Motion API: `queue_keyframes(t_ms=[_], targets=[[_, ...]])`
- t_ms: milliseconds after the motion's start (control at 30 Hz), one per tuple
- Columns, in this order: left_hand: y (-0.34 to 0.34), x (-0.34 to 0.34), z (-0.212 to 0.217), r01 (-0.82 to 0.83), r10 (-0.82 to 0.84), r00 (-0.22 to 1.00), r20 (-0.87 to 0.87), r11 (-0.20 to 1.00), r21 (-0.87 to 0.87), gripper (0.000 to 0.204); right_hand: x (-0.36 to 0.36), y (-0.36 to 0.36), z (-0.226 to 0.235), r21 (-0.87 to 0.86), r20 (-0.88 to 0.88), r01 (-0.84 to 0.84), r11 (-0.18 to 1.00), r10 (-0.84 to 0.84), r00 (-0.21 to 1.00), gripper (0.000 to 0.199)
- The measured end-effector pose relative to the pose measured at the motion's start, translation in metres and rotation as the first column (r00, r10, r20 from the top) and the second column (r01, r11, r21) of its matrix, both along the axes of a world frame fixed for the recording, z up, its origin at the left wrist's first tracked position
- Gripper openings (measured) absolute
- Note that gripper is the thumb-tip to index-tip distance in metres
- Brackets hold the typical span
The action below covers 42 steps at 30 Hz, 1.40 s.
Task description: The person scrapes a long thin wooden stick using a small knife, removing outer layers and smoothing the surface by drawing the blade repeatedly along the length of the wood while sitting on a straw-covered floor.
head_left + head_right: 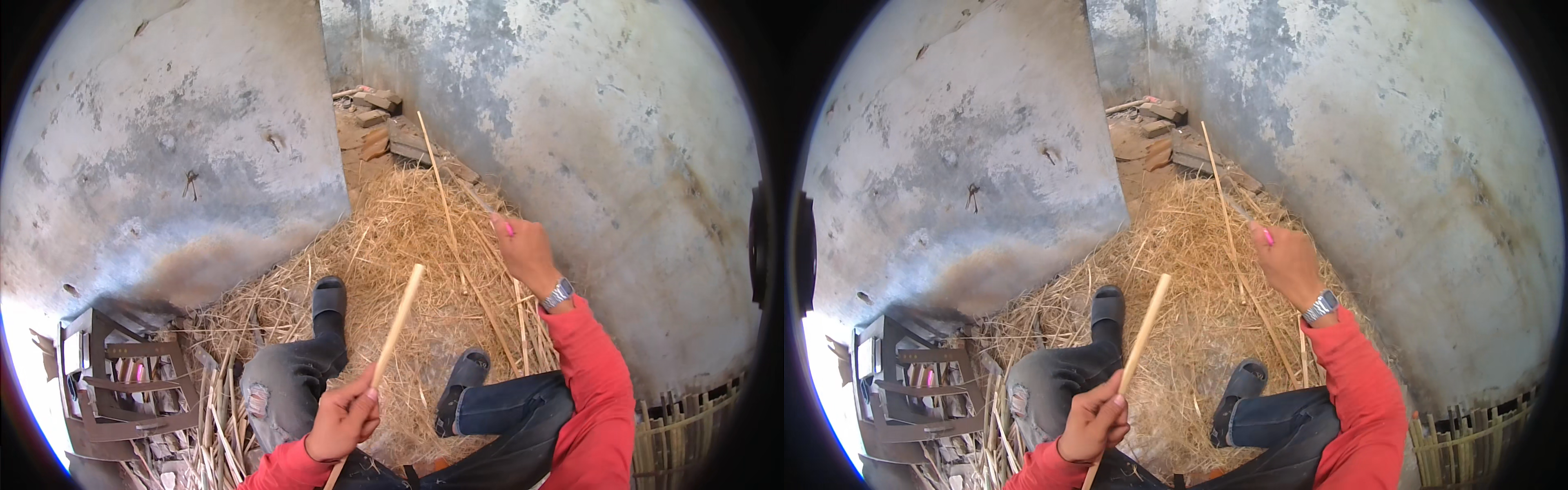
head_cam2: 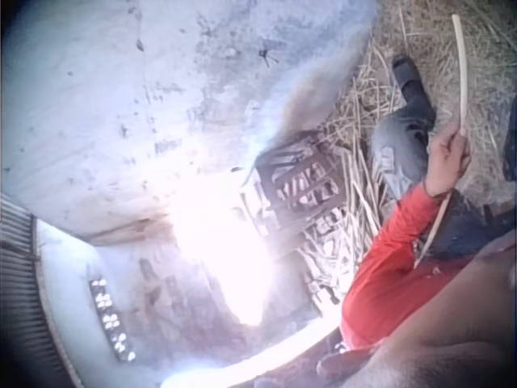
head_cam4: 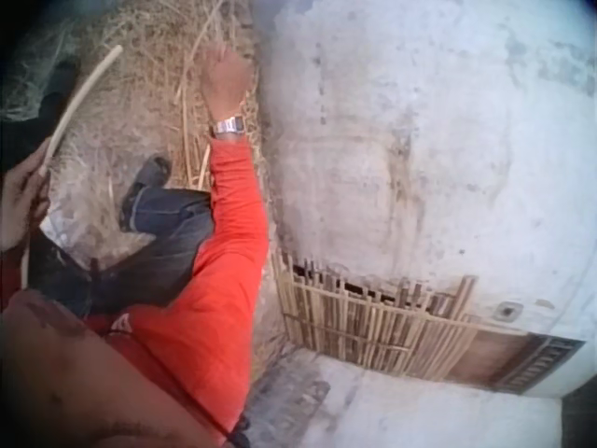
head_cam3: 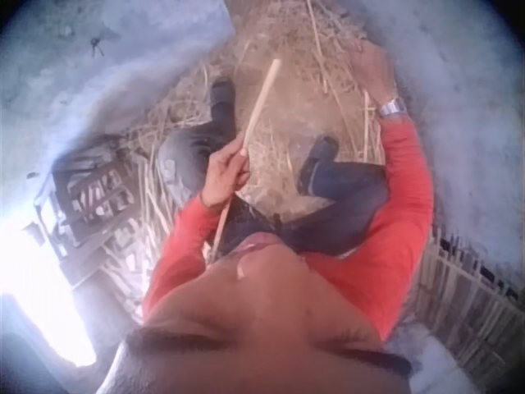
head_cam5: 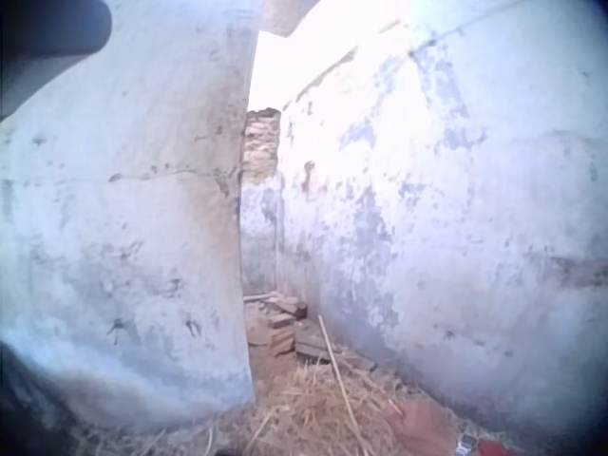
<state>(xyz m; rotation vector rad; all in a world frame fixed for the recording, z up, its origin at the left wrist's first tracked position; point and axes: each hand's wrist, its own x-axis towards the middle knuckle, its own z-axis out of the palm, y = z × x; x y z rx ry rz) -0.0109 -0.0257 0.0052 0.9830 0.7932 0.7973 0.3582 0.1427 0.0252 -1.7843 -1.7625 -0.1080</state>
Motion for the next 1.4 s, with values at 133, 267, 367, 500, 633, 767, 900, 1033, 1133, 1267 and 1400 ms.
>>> queue_keyframes(t_ms=[133, 267, 367, 500, 633, 767, 900, 1033, 1133, 1267, 1400], targets=[[0.003, -0.009, -0.009, -0.038, 0.044, 0.995, 0.093, 0.997, -0.064, 0.050, -0.016, -0.020, 0.030, 0.023, -0.268, -0.067, 0.997, 0.071, 0.961, 0.056], [0.004, -0.006, -0.007, -0.039, 0.042, 0.994, 0.100, 0.999, -0.036, 0.049, -0.048, -0.039, 0.046, -0.002, -0.377, -0.209, 0.978, 0.193, 0.906, 0.056], [0.004, -0.005, -0.006, -0.053, 0.054, 0.995, 0.081, 0.998, -0.026, 0.049, -0.076, -0.051, 0.054, -0.087, -0.401, -0.316, 0.945, 0.257, 0.879, 0.047], [0.003, -0.001, -0.012, -0.077, 0.076, 0.996, 0.041, 0.997, 0.030, 0.049, -0.101, -0.062, 0.053, -0.029, -0.373, -0.441, 0.897, 0.399, 0.837, 0.025], [0.001, 0.002, -0.015, -0.097, 0.100, 0.994, -0.033, 0.993, 0.073, 0.049, -0.120, -0.068, 0.043, 0.048, -0.426, -0.504, 0.863, 0.474, 0.771, 0.018], [0.001, 0.003, -0.016, -0.100, 0.108, 0.990, -0.089, 0.991, 0.089, 0.048, -0.122, -0.069, 0.037, 0.090, -0.351, -0.536, 0.839, 0.531, 0.772, 0.021], [0.000, 0.004, -0.019, -0.106, 0.121, 0.985, -0.127, 0.987, 0.122, 0.049, -0.122, -0.066, 0.026, 0.143, -0.336, -0.525, 0.839, 0.541, 0.771, 0.020], [-0.001, 0.006, -0.016, -0.104, 0.128, 0.979, -0.158, 0.983, 0.153, 0.049, -0.121, -0.068, 0.035, 0.049, -0.255, -0.542, 0.839, 0.535, 0.805, 0.014], [0.000, 0.006, -0.015, -0.074, 0.099, 0.982, -0.160, 0.985, 0.153, 0.049, -0.115, -0.062, 0.033, 0.056, -0.269, -0.478, 0.877, 0.474, 0.838, 0.015], [0.000, 0.002, -0.017, -0.082, 0.095, 0.987, -0.126, 0.991, 0.107, 0.048, -0.105, -0.054, 0.047, 0.102, -0.422, -0.321, 0.942, 0.333, 0.843, 0.019], [0.002, 0.001, -0.013, -0.107, 0.112, 0.992, -0.065, 0.991, 0.083, 0.048, -0.097, -0.066, 0.056, -0.036, -0.200, -0.426, 0.904, 0.412, 0.889, 0.029]])
